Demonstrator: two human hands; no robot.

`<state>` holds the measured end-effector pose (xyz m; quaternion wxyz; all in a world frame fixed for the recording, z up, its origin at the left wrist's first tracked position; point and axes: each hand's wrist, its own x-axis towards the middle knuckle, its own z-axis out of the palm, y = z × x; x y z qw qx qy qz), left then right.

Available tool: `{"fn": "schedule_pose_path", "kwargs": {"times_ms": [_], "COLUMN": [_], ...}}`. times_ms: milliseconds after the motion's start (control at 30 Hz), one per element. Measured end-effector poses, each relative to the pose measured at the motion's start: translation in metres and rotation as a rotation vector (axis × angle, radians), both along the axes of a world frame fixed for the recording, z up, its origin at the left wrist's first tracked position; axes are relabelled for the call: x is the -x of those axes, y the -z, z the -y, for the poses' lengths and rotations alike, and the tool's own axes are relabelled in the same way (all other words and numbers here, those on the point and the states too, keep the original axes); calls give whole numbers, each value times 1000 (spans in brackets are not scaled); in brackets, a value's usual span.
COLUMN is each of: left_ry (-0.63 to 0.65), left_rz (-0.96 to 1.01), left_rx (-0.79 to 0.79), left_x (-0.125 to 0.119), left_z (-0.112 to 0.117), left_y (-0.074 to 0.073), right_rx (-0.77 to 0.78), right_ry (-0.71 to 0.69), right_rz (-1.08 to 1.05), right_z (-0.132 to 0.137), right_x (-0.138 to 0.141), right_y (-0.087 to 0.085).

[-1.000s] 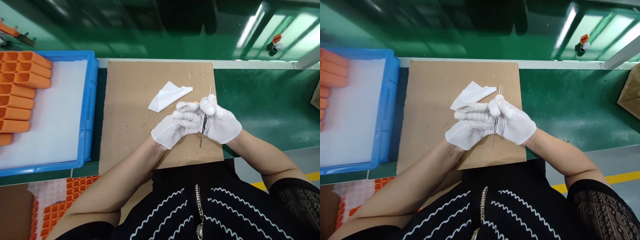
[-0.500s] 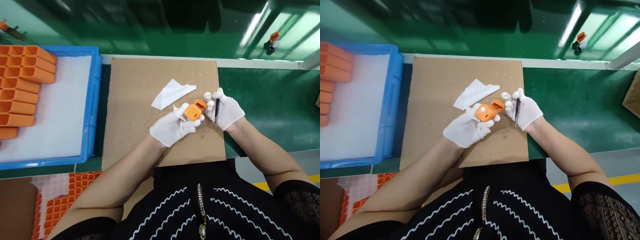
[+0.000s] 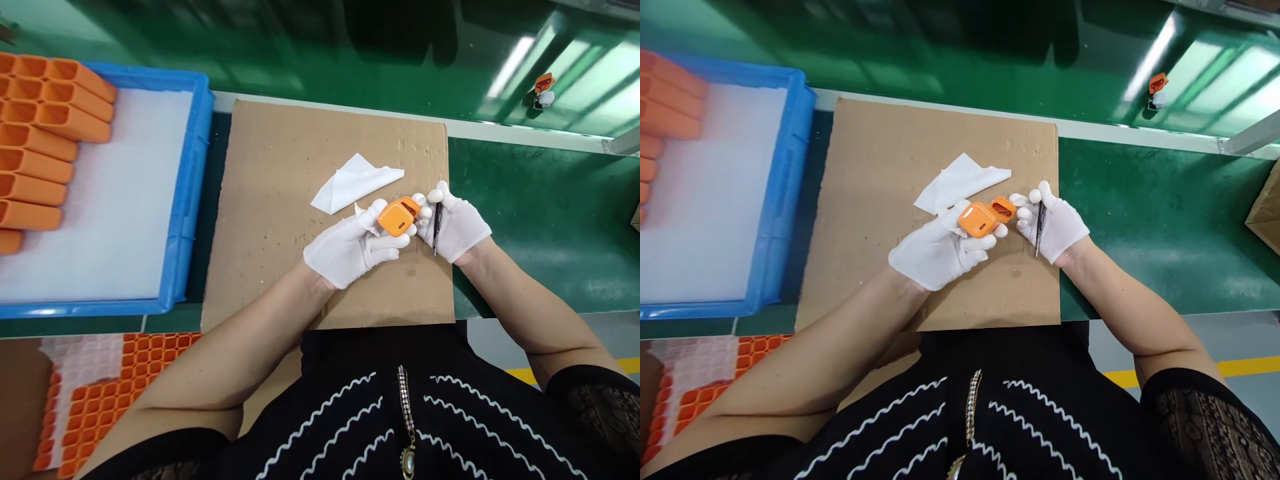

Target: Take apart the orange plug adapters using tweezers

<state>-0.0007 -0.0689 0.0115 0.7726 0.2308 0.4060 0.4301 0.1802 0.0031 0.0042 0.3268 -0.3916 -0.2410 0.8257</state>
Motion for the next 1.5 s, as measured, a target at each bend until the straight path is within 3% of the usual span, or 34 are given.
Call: {"fn": "schedule_pose_path", "kwargs": {"times_ms": [233,667,767,933,1067,1133,1233,1400,1500], "left_ry": [-3,-77,-116,-121,-85,-76,-120,-144,-165], "left_rz": [205,190,156,110,72,94,91,59,97], "left_rx": [118,176,118,78,69,16,-10,54,50], "left_x": [2,0,-1,-18,-45,-58,-72,-74,-73], "left_z": [-1,-2,-2,1,0,-1,-3,-5,-6], "left_y": [-3,-4,1,8,4,1,2,8,11], "right_rx": [89,141,-102,-842,-1362,-1428,-1365,-1295,-1347], "right_ry": [10,101,200,425,452,471,480,450,381], "right_rz": [-27,83,219,595,782,937,1157,1413,1473], "right_z": [1,2,6,18,19,15,6,-4,4], "right_x": [2,7,7,3,-2,-4,-6,-9,-5], "right_y": [-7,-17,-18,-17,-11,-7,-3,-1,-2]}}
